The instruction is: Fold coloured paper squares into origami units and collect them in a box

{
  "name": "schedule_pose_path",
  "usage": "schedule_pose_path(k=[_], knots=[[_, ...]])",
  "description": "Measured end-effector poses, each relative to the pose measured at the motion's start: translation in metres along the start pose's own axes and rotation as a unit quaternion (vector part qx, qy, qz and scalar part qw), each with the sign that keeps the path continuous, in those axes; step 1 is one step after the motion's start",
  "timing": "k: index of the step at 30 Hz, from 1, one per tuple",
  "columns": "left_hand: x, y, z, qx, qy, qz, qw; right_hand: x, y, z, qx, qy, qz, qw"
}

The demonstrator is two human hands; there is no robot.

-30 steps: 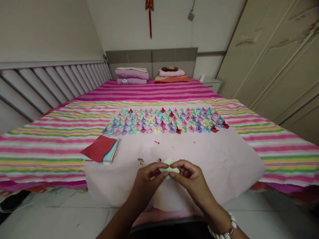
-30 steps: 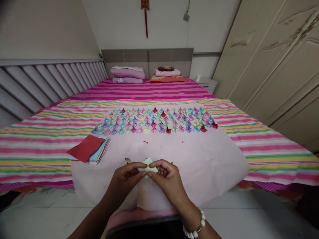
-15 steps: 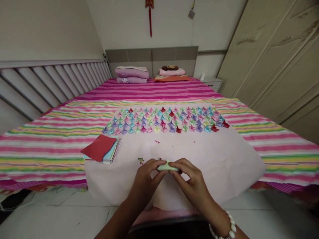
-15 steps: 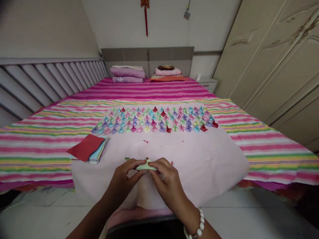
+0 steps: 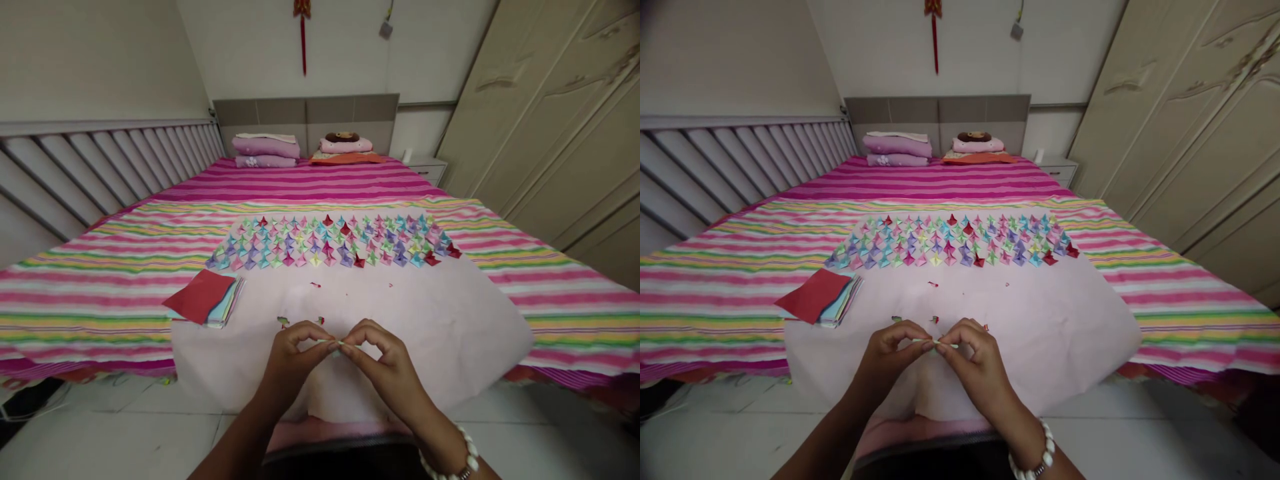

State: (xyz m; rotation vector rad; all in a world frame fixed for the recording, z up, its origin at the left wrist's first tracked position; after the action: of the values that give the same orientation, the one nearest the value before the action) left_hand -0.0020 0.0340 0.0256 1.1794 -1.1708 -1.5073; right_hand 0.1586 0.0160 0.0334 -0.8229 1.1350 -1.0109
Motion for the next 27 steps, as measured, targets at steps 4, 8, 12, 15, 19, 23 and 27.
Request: schedule_pose_path(k=[4,8,12,15,19,23,27], knots=[[0.002,-0.008,-0.003,0.064,0.015,0.077,0.995,0.000,0.002,0.000,-0.014,0.007,-0.036,0.999],[0.005,-0.012,-0.015,0.144,-0.007,0.125,0.982,0.000,0.009,-0.001,-0.052,0.029,-0.083,0.995],[0.007,-0.018,-0.021,0.142,0.000,0.151,0.978,0.001,0.013,-0.001,-0.062,0.052,-0.109,0.991],[0.006,-0.018,-0.018,0.117,0.028,0.148,0.982,0.002,0.015,0.001,-0.046,0.077,-0.130,0.987],[0.003,-0.017,-0.015,0.103,0.043,0.131,0.985,0.003,0.017,0.000,-0.035,0.090,-0.155,0.983],[0.001,-0.022,-0.014,0.116,0.047,0.125,0.984,0.002,0.015,0.000,-0.036,0.089,-0.151,0.984],[0.001,-0.029,-0.013,0.159,-0.002,0.141,0.977,-0.001,0.011,-0.001,-0.094,0.032,-0.123,0.987]])
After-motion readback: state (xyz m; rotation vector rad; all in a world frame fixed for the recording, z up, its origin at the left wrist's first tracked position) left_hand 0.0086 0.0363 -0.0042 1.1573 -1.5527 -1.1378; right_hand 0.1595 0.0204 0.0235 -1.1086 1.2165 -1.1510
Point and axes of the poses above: each hand's wrist, its own x-axis away from the middle knuckle, its own z-axis out of the back of the hand, y = z × x, the point moved 4 cm from there along -x, towards the middle knuckle, and after that the axes turned 1 degree about -z, right-handed, at the moved point
